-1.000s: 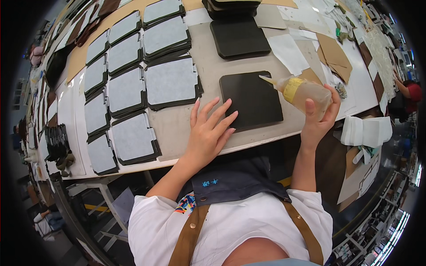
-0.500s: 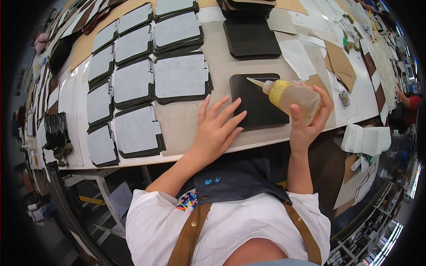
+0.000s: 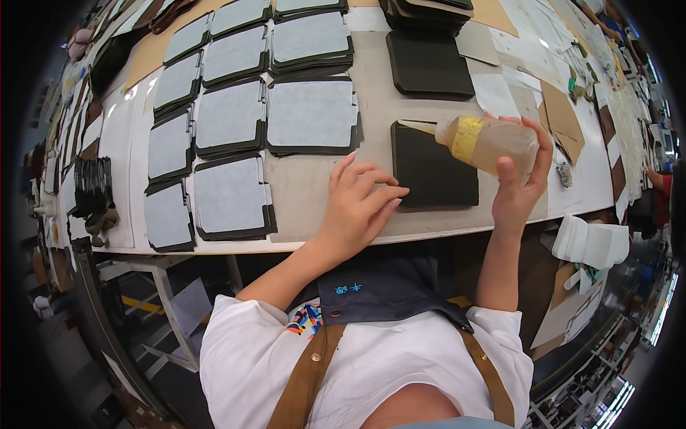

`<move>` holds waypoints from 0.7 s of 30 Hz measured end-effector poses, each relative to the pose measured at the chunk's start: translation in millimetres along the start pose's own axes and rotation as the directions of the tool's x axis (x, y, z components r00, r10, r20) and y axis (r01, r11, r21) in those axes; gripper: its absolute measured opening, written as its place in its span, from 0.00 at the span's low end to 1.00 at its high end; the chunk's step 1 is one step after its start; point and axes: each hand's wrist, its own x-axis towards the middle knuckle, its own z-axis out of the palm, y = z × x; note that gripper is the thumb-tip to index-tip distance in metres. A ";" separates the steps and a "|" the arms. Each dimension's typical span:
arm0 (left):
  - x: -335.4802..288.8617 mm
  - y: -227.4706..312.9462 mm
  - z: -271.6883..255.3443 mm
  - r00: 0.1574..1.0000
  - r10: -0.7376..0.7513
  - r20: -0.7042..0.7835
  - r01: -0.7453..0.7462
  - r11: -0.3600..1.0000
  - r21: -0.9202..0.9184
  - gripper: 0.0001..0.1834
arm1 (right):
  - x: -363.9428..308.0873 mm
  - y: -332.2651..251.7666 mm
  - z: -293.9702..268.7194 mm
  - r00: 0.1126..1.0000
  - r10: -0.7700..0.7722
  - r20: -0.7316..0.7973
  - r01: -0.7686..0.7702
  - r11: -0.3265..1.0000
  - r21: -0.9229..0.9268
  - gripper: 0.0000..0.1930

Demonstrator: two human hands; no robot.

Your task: The person applies adhesive from a squeeze bottle onto the edges of a dark rectangular base. They then pick up a white rectangular insert and press it onto the adhesive, smoothing it down with their hands. This process is repeated for multiple units on a workbench.

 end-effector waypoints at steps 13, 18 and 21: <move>-0.1 -4.1 -3.9 0.993 -0.079 -0.088 0.070 0.993 -0.096 0.06 | 38.3 9.6 -9.8 0.974 0.128 0.185 -0.117 0.991 -0.070 0.33; 0.0 -5.6 -1.9 0.992 -0.082 -0.096 0.072 0.993 -0.098 0.06 | 42.7 10.9 -16.3 0.965 0.129 0.229 -0.115 0.991 -0.073 0.32; 0.9 -5.3 -2.4 0.990 -0.091 -0.104 0.080 0.991 -0.104 0.06 | 42.0 10.8 -21.0 0.954 0.137 0.268 -0.123 0.990 -0.069 0.32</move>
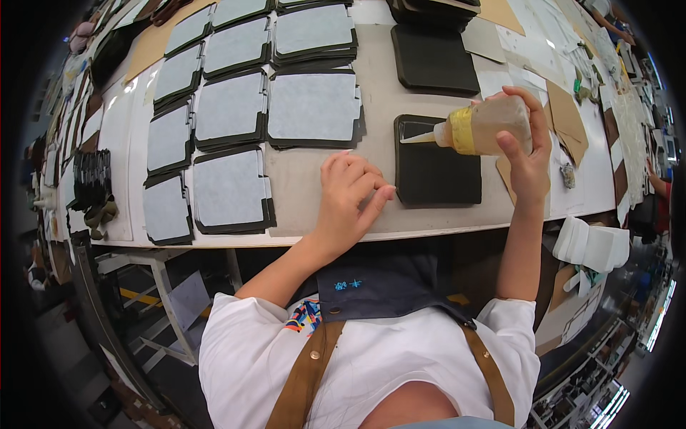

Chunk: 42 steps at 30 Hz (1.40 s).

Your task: The person applies adhesive from a squeeze bottle onto the edges of a dark rectangular base. They then pick up a white rectangular insert and press it onto the adhesive, smoothing it down with their hands. This process is repeated for multiple units on a workbench.

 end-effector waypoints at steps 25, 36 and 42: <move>-0.7 -3.4 0.5 0.998 -0.061 -0.013 0.061 0.997 -0.043 0.10 | -35.1 35.4 -88.3 0.857 0.282 -0.431 0.004 0.832 0.554 0.44; 2.0 -1.0 1.1 0.996 -0.088 0.005 0.088 0.995 -0.040 0.10 | -19.2 32.5 -93.4 0.927 0.059 -0.371 -0.013 0.992 0.125 0.34; 2.0 -1.6 2.0 0.996 -0.092 0.005 0.092 0.995 -0.037 0.11 | -14.2 32.5 -88.1 0.935 0.000 -0.355 0.027 0.997 0.071 0.34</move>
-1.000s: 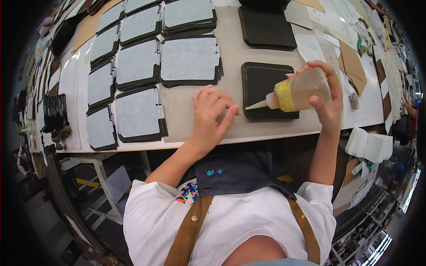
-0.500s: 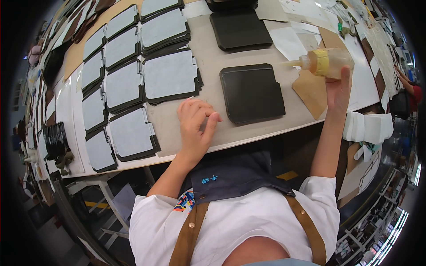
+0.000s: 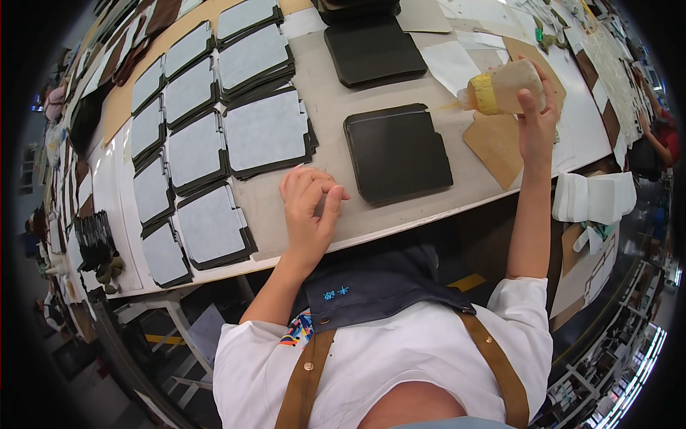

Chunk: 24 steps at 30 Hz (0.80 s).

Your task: The person applies adhesive from a squeeze bottle onto the edges of a dark rectangular base. They then pick up a white rectangular insert and press it onto the adhesive, smoothing it down with their hands. This process is repeated for multiple units on a workbench.

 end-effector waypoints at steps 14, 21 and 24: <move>-0.6 -1.8 0.4 1.000 0.004 0.012 -0.004 1.000 0.000 0.10 | -11.2 -5.1 -12.1 0.999 -0.018 0.044 0.022 0.997 -0.079 0.35; -0.6 0.9 0.2 1.000 -0.005 -0.001 0.005 1.000 0.017 0.09 | -14.9 -4.2 -20.8 0.996 -0.018 0.093 0.027 0.995 -0.099 0.37; -0.3 1.2 0.1 1.000 -0.006 -0.001 0.006 1.000 0.023 0.09 | -16.2 -8.3 -24.0 0.994 -0.037 0.100 0.050 0.990 -0.128 0.37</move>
